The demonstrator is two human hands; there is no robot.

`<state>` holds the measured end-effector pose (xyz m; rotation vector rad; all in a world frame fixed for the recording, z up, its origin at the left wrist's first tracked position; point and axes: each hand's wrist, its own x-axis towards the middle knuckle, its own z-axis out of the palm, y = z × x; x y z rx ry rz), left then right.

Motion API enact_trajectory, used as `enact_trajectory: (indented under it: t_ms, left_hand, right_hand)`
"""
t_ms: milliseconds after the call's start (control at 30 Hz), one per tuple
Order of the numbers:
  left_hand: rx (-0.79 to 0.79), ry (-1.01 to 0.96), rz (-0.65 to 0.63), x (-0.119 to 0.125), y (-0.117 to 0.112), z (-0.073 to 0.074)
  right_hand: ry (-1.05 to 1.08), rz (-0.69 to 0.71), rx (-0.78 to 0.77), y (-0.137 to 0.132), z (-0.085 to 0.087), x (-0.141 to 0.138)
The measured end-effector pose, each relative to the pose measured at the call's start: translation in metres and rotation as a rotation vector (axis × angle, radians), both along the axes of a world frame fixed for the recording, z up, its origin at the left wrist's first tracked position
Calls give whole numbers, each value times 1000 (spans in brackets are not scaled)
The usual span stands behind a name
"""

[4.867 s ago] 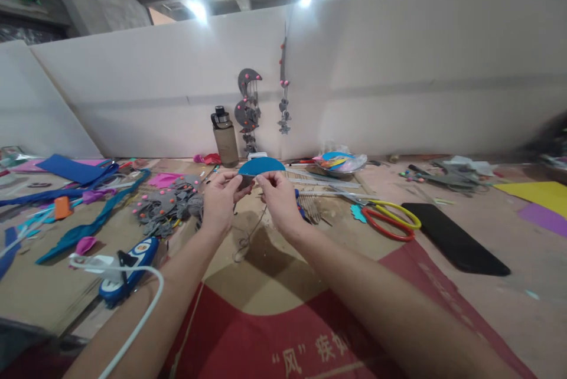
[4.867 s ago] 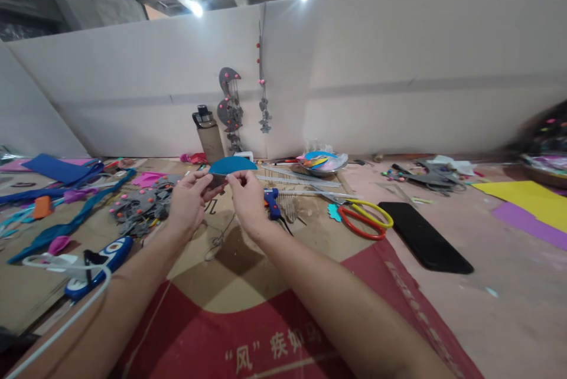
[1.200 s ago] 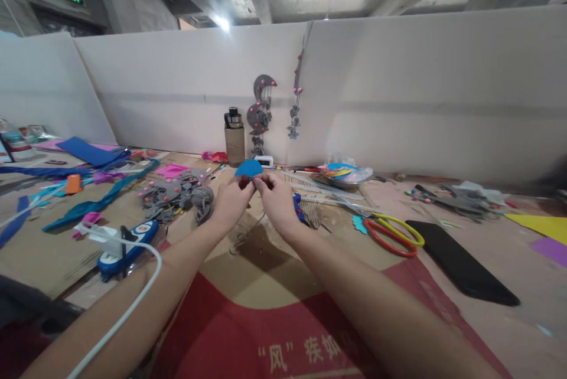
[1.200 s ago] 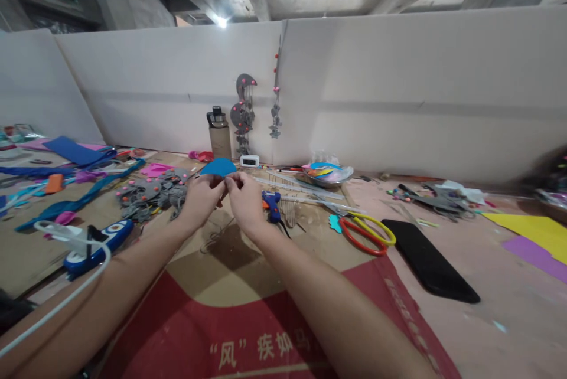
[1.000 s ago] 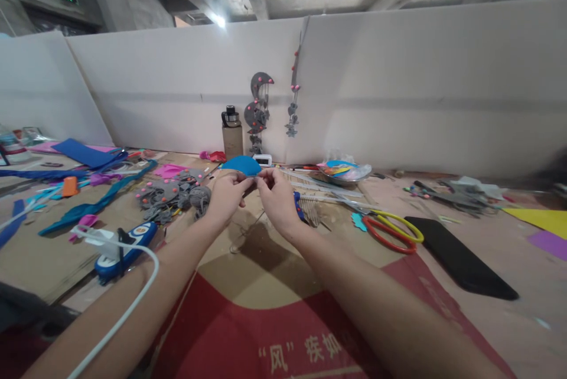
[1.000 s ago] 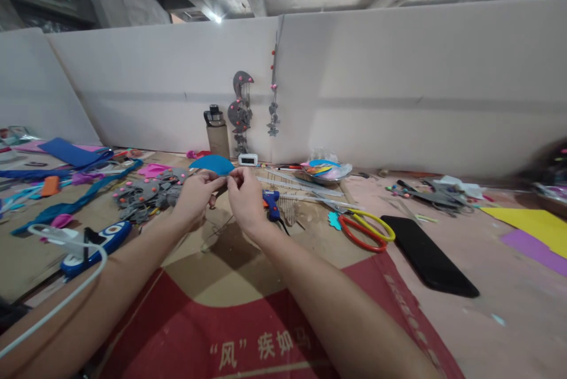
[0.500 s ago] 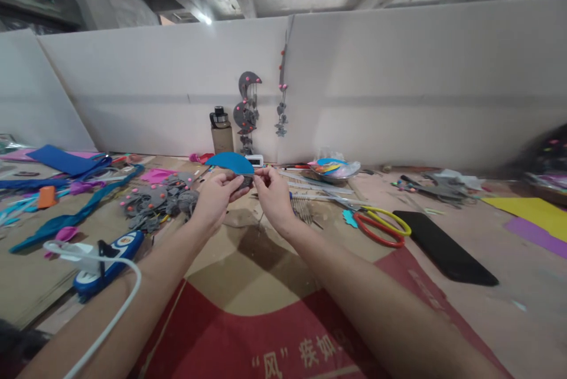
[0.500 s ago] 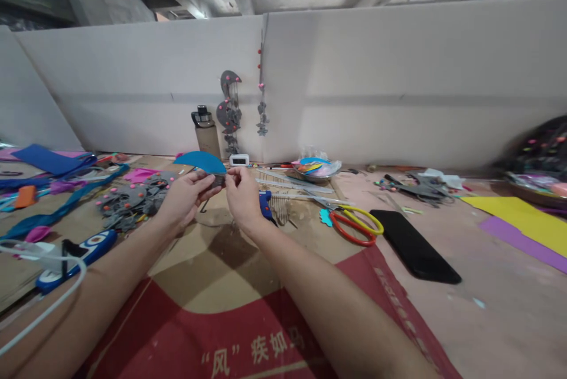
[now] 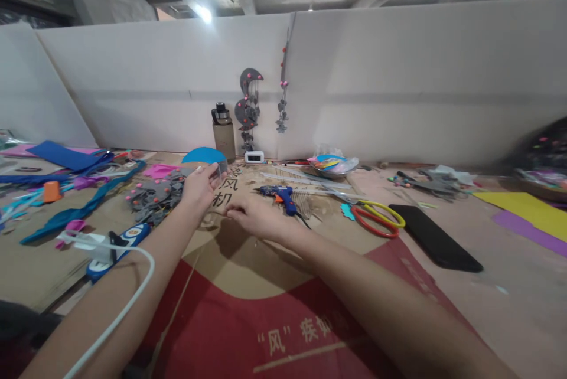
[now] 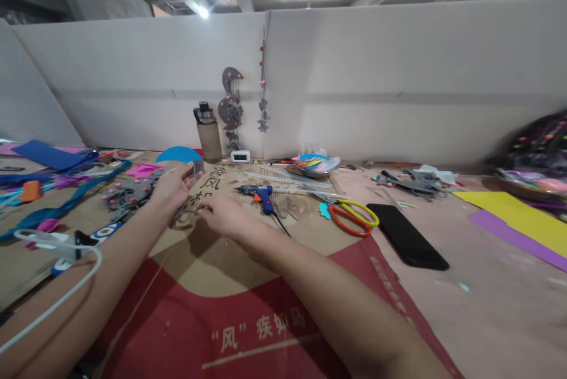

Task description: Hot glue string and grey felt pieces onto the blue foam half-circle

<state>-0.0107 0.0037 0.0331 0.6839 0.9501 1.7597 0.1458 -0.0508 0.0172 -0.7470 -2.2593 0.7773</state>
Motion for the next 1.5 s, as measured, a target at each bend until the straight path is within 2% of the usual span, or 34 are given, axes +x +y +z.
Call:
enact_trajectory:
  t_ms: [67, 133, 200, 267, 333, 400, 467, 567, 700, 800, 867, 933, 1033, 1100, 1167, 1233, 1300, 1400, 1500]
  left_hand:
    - [-2, -11, 14, -6, 3, -3]
    - [8, -7, 19, -8, 5, -4]
    - [21, 3, 13, -9, 4, -4]
    - [34, 20, -2, -7, 3, -3]
    - [42, 41, -27, -3, 1, -1]
    - [53, 69, -49, 2, -1, 1]
    - [66, 103, -73, 7, -3, 1]
    - [86, 145, -118, 16, -7, -2]
    - [85, 195, -163, 24, -10, -6]
    - [72, 231, -157, 25, -11, -7]
    - [40, 255, -155, 25, -10, -8]
    - [14, 274, -153, 22, -9, -9]
    - [41, 266, -118, 17, -4, -14]
    - [56, 217, -17, 12, 1, -19]
    - [57, 198, 8, 8, 5, -22]
    - [35, 215, 26, 4, 8, -24]
    - [14, 252, -21, 3, 7, -24]
    - [-3, 279, -25, 4, 4, -24]
    - [-41, 339, -32, 7, 2, -26]
  right_hand:
    - [-99, 94, -4, -8, 7, 7]
    - [-117, 41, 1, -7, 15, 19]
    - [-76, -180, 50, 2, 19, 34]
    - [-23, -497, 131, 15, 16, 50]
    - [-69, -734, 147, 26, 3, 63]
    - [-131, -845, 82, 35, -14, 70]
    - [-147, -847, -74, 40, -30, 74]
    - [-134, -844, -173, 48, -42, 76]
    - [-54, -867, -204, 56, -39, 79]
    - [207, -866, -184, 55, -34, 73]
    - [422, -790, -199, 48, -27, 63]
    - [526, -664, -219, 39, -14, 52]
    - [563, -428, -101, 30, 14, 37]
    - [552, -347, -27, 31, 30, 30]
    - [507, -320, 50, 36, 36, 25]
    - [461, -343, 98, 40, 30, 24]
    - [420, -385, 100, 40, 15, 25]
    - [386, -426, 67, 34, -7, 30]
    - [322, -444, 87, 27, -17, 33]
